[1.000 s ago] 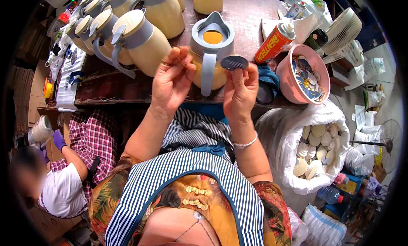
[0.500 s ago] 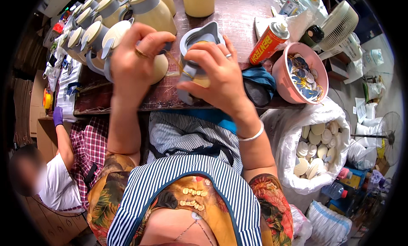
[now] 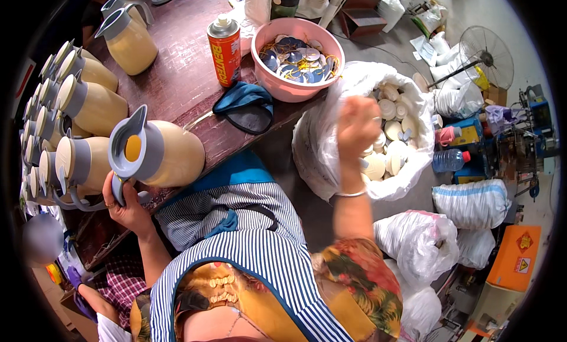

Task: The person wipes the surfaces of several thermal jugs with a cloth and assembles the lid assemblies by hand-inserting plastic components.

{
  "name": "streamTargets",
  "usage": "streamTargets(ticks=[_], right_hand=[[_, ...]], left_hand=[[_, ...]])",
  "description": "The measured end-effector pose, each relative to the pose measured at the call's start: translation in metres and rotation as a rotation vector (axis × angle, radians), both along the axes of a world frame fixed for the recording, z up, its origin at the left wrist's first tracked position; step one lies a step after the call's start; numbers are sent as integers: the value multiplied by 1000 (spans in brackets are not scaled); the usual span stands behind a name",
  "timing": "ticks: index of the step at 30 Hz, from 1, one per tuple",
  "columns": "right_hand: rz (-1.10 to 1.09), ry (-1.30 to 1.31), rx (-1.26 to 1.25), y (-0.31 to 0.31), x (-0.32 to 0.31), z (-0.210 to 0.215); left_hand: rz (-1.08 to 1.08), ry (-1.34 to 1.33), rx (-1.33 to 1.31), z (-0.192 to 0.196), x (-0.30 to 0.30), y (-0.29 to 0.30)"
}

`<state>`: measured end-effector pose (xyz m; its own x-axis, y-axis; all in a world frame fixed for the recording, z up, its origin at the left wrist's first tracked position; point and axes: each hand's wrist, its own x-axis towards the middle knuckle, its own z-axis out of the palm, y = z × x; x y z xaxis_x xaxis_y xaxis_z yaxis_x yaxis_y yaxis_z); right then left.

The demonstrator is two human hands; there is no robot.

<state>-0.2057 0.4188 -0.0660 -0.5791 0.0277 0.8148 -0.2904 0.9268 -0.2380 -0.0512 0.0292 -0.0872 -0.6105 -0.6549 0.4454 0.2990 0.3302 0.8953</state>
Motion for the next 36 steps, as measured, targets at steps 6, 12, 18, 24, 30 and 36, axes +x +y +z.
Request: streamTargets(ticks=[6,12,18,24,30,36], right_hand=[[-143,-848,428,167,-48,-137],[-426,-890,262,170,-62,-166],[-88,-399,-693,160,-20,-68],[815,95,124,-76,58,63],[1471,-111,305,-126,35,95],[1842,-377,415,-178,32,102]], left_hand=[[-36,-16,-51,-9,-9,-3],[-123,-6,91,-7,1,4],[-89,76,39,-10,3,-5],[-598,-35,-228,66,-2,31],[-587,-47,-108,69,29,10],[-683,-93,-49,78,36,4]])
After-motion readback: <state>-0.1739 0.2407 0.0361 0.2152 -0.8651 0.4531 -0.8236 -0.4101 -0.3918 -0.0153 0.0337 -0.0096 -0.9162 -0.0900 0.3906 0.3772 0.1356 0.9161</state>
